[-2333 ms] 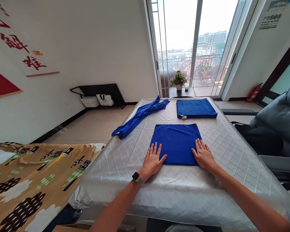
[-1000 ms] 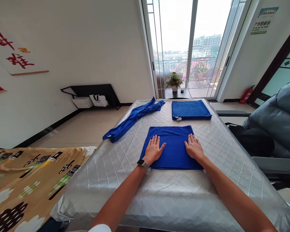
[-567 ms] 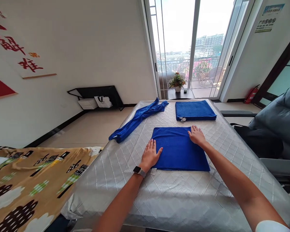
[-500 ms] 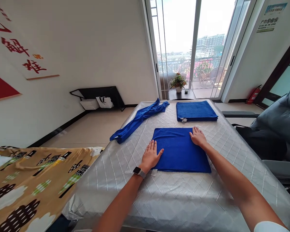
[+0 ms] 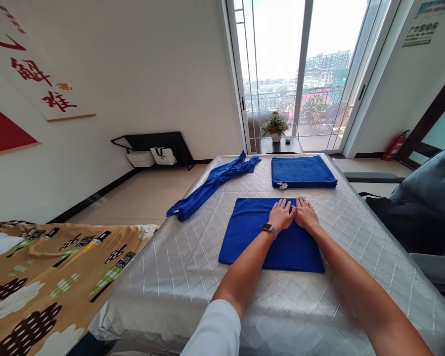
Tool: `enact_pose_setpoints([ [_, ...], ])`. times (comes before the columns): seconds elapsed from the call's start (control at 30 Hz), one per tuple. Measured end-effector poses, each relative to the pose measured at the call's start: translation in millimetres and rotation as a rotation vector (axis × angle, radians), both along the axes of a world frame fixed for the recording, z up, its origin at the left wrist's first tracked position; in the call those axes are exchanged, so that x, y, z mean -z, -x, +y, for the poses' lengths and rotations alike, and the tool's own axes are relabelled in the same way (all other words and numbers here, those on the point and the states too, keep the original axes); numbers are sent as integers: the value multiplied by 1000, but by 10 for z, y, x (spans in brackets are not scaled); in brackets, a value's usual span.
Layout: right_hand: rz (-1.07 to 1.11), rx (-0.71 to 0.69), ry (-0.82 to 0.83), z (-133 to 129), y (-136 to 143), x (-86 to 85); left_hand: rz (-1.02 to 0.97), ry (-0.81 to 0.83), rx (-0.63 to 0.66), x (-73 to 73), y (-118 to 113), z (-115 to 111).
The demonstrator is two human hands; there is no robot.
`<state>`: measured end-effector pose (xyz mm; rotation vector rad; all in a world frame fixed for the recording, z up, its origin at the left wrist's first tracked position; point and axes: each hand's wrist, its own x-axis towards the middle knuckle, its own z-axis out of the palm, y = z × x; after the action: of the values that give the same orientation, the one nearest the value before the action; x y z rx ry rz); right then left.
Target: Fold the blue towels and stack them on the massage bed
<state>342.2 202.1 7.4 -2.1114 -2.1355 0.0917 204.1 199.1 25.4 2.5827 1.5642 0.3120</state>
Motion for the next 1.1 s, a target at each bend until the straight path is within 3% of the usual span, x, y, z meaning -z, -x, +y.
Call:
enact_pose_setpoints([
  [0.1,26,19,-1,2,12,-4,2,11,-70,46,363,80],
  [0.3,62,32,24,12,22,-14,75,10,-330,30,1526,169],
  [0.37,67,31,26,10,20,-17,83,22,-388,34,1753,187],
  [0.47,65,34,26,8,21,-19,93,52,-408,31,1885,217],
  [0.57,61,34,28,16,26,-15,139,56,-426,-31,1842,254],
  [0.67,55,33,30,29,32,-7,150,-26,-461,-128,1602,265],
  [0.73,52,33,30,34,34,-1,117,-96,-370,-164,1288,236],
  [0.87,30,27,15,21,23,12,43,-89,-16,-99,436,117],
  [0.97,10,-2,8,7,12,14,-1,-43,49,-2,2,58],
  [1.03,13,0,11,8,13,8,-9,-13,6,37,-24,65],
  [1.1,31,22,15,18,21,-1,-1,0,-64,47,174,104],
])
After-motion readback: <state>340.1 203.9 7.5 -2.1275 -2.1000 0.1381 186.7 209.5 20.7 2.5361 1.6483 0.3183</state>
